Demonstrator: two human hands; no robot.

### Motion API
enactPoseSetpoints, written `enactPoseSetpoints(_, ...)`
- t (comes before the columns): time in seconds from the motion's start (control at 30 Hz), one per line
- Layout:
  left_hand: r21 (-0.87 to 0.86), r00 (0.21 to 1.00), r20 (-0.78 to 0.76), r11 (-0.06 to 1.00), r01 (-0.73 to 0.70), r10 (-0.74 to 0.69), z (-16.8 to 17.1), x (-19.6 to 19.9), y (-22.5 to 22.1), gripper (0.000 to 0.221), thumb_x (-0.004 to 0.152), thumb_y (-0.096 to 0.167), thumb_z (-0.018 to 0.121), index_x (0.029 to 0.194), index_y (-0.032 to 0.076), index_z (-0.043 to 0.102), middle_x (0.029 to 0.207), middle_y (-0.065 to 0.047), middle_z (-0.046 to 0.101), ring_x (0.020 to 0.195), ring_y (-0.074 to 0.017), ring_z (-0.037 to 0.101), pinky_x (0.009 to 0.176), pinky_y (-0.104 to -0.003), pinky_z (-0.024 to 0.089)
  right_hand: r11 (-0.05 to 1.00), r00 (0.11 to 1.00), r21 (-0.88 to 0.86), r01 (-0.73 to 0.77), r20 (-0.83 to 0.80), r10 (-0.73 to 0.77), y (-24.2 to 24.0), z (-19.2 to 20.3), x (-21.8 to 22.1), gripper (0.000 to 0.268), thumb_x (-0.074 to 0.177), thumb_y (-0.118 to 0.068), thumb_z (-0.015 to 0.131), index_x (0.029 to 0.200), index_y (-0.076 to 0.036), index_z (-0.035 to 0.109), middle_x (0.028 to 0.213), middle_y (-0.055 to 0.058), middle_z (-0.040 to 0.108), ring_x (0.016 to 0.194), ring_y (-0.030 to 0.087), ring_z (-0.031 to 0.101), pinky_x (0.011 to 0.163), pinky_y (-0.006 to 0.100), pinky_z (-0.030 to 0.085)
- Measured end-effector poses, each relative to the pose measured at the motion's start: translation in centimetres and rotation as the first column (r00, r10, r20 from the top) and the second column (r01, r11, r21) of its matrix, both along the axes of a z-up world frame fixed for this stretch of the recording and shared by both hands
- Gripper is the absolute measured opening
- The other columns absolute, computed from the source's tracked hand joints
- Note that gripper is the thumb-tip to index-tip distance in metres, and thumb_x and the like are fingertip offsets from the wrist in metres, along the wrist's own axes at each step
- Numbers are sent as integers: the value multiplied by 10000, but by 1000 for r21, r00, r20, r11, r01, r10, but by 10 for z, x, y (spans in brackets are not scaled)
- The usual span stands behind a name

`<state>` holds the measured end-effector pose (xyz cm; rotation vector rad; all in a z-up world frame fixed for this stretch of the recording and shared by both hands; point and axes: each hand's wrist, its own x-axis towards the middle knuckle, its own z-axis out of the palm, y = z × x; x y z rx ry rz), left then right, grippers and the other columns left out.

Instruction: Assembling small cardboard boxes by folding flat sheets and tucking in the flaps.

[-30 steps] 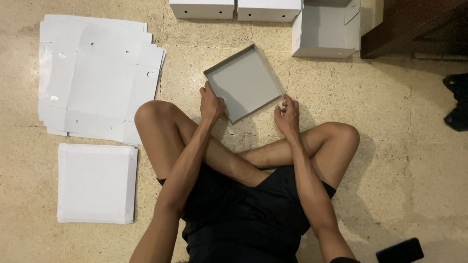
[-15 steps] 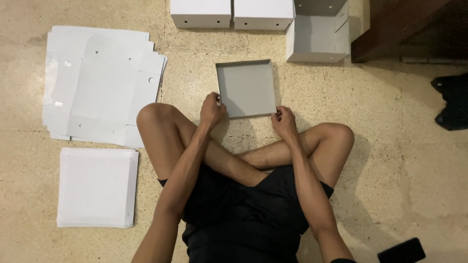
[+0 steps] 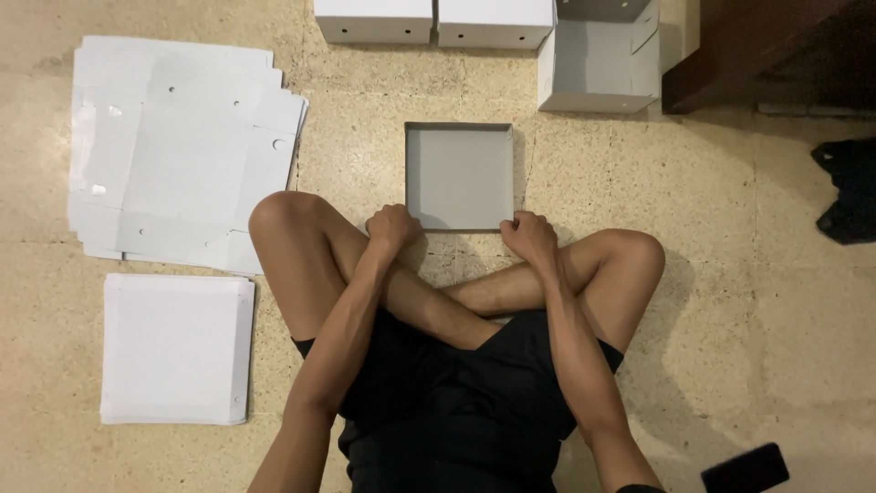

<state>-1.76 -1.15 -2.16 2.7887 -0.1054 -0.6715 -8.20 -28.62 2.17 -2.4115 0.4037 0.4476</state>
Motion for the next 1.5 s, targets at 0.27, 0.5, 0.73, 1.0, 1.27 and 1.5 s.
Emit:
enactPoseSetpoints(0.27,-39,1000,11,999,-24,24,0,10,0,213,866,156,652,783,-26,725,658,-220,666,745,-381,732,627,-486,553,999,998,-31,-25,-66,23,-7,-2,11,343,805,-299,565,573,-45,578,557,189,595,612,413,660,600,492,485)
enactPoseSetpoints(0.5,-53,997,-30,996,-68,66,8,19,-1,191,846,171,670,769,2,718,676,-185,663,744,-310,728,645,-423,534,1000,998,-25,-14,-55,13,-11,-7,14,333,808,-285,573,575,-48,583,548,182,566,610,402,644,628,491,480)
enactPoseSetpoints(0.73,-85,999,-18,995,-50,49,-5,20,2,225,826,185,674,786,-27,737,677,-211,669,741,-357,729,646,-479,552,999,999,-42,-19,-51,17,-14,-15,17,326,815,-291,565,593,-53,596,558,175,568,635,422,648,667,505,485)
enactPoseSetpoints(1.0,-113,999,4,993,-43,44,-28,25,9,267,839,214,607,819,-15,743,678,-201,667,746,-371,731,642,-523,554,998,999,-52,-36,-19,35,-13,-21,14,333,833,-277,555,596,-44,579,557,174,563,620,422,643,659,504,482)
enactPoseSetpoints(1.27,-46,993,-120,999,-12,6,-37,25,9,300,844,223,617,934,-28,756,790,-238,704,844,-416,732,718,-548,546,995,995,-25,-94,-35,93,-20,-30,8,305,843,-265,552,622,-55,579,564,147,567,588,315,603,603,451,456)
enactPoseSetpoints(1.5,103,974,-191,985,141,-119,4,-1,0,403,905,347,589,971,-16,750,895,-229,732,919,-404,725,785,-523,529,987,982,-101,-128,-151,112,-2,14,-10,389,818,-346,550,581,-43,604,555,171,604,572,361,645,555,462,463)
